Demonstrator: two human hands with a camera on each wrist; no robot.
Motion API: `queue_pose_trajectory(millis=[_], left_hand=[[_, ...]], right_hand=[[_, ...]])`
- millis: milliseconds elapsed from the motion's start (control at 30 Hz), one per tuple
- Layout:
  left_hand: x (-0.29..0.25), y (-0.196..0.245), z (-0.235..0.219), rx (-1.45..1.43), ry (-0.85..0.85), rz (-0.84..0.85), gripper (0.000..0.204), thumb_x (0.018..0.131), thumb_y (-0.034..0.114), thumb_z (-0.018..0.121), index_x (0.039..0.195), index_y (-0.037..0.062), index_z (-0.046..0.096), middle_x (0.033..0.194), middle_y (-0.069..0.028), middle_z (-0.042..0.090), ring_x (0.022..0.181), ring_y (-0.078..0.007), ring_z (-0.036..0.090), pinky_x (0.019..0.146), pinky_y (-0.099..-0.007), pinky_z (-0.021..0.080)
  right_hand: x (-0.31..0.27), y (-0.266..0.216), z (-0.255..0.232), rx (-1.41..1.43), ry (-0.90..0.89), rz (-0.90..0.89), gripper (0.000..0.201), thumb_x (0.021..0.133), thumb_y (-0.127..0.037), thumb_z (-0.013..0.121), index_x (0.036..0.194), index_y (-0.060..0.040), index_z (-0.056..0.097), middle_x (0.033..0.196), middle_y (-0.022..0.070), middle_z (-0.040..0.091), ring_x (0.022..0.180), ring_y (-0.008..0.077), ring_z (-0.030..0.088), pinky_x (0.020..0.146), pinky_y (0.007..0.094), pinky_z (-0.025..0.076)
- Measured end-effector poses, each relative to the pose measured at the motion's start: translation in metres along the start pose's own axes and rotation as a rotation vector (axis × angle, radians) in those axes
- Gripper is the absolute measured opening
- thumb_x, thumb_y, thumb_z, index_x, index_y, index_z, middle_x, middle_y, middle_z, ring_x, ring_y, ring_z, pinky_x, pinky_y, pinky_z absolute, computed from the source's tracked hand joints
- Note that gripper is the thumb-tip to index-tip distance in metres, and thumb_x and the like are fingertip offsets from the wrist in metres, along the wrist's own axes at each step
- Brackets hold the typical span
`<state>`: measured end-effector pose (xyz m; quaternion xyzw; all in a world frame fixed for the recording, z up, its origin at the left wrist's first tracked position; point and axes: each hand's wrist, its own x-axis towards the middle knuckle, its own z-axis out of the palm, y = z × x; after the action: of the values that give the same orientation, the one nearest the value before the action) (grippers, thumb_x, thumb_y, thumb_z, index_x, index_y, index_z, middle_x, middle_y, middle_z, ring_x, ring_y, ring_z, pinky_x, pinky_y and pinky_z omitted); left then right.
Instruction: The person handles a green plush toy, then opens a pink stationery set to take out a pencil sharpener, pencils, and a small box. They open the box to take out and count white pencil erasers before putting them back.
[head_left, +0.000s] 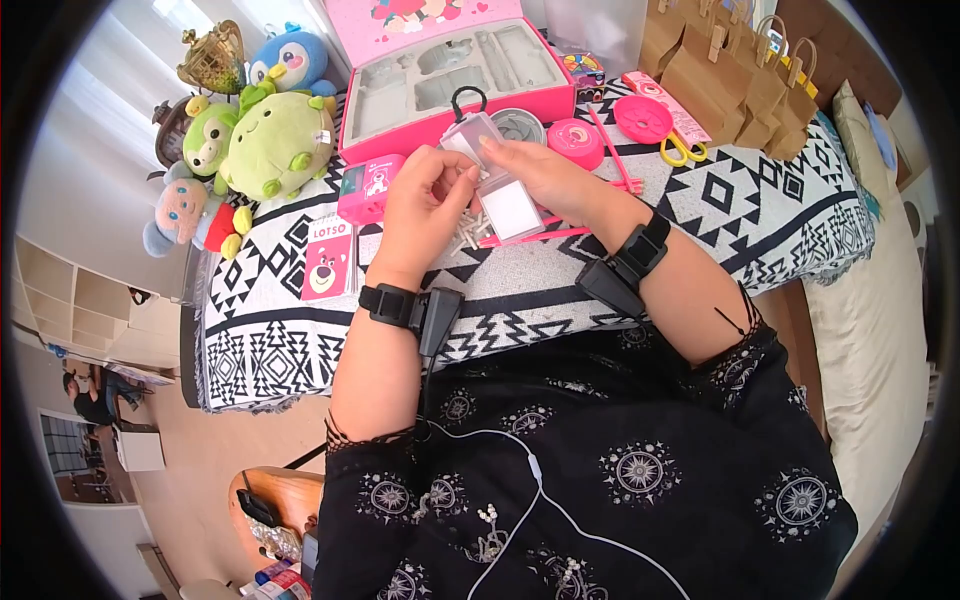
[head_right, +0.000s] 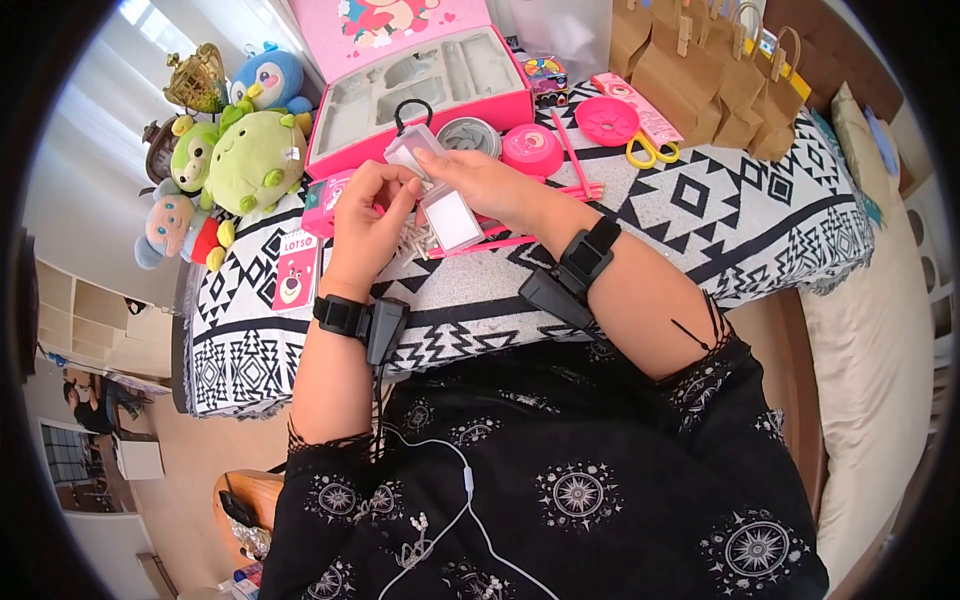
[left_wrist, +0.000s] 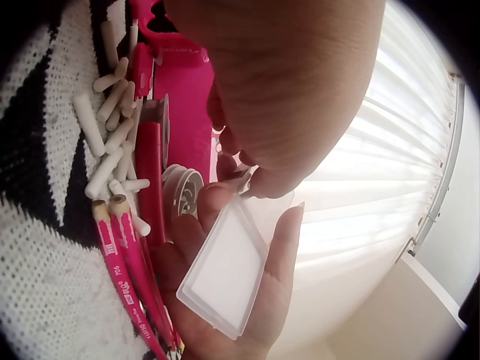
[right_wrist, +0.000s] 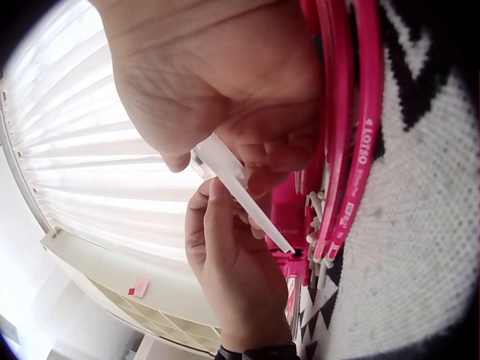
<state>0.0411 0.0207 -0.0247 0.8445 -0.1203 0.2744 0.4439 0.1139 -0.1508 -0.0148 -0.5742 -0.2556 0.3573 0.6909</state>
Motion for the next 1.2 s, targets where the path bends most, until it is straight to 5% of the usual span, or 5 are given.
queue_pose_trajectory(millis=[500,567,833,1200], left_hand=[[-0.002,0.002,0.001,-0.113,-0.003,-0.151,0.017,0.087,0.005,0.070,0.100,0.0030,0.060,0.072,0.0012,0.052,0.064,-0.0051,0.049,0.056,-0.0211,0.040],[-0.002,-0.001,0.002,-0.129,0.000,-0.149,0.019,0.088,0.005,0.070,0.101,0.0032,0.057,0.073,0.0013,0.052,0.065,-0.0048,0.049,0.056,-0.0204,0.040],[0.000,-0.009,0.005,-0.242,0.124,-0.135,0.013,0.094,0.009,0.062,0.101,0.0025,0.053,0.075,0.0000,0.055,0.071,-0.0067,0.052,0.062,-0.0231,0.044],[-0.005,-0.007,0.000,0.213,-0.354,-0.221,0.016,0.081,0.017,0.073,0.091,0.0062,0.068,0.080,-0.0072,0.061,0.068,-0.0202,0.059,0.063,-0.0331,0.048]], right_hand=[[-0.001,0.001,0.000,-0.015,0.000,-0.002,0.048,0.100,-0.047,0.050,0.120,-0.0039,0.057,0.099,0.0031,0.065,0.079,0.0067,0.064,0.066,0.0232,0.053],[0.004,0.006,-0.003,-0.029,-0.027,-0.015,0.057,0.099,-0.051,0.048,0.127,-0.0014,0.051,0.099,0.0107,0.068,0.089,0.0161,0.069,0.073,0.0308,0.057],[0.006,0.004,-0.007,0.045,0.030,-0.089,0.048,0.101,-0.047,0.047,0.117,-0.0026,0.056,0.090,0.0115,0.070,0.077,0.0148,0.069,0.067,0.0278,0.056],[0.011,0.007,-0.014,0.211,0.128,-0.183,0.048,0.101,-0.050,0.045,0.111,-0.0041,0.055,0.086,0.0132,0.070,0.074,0.0188,0.070,0.065,0.0311,0.057]])
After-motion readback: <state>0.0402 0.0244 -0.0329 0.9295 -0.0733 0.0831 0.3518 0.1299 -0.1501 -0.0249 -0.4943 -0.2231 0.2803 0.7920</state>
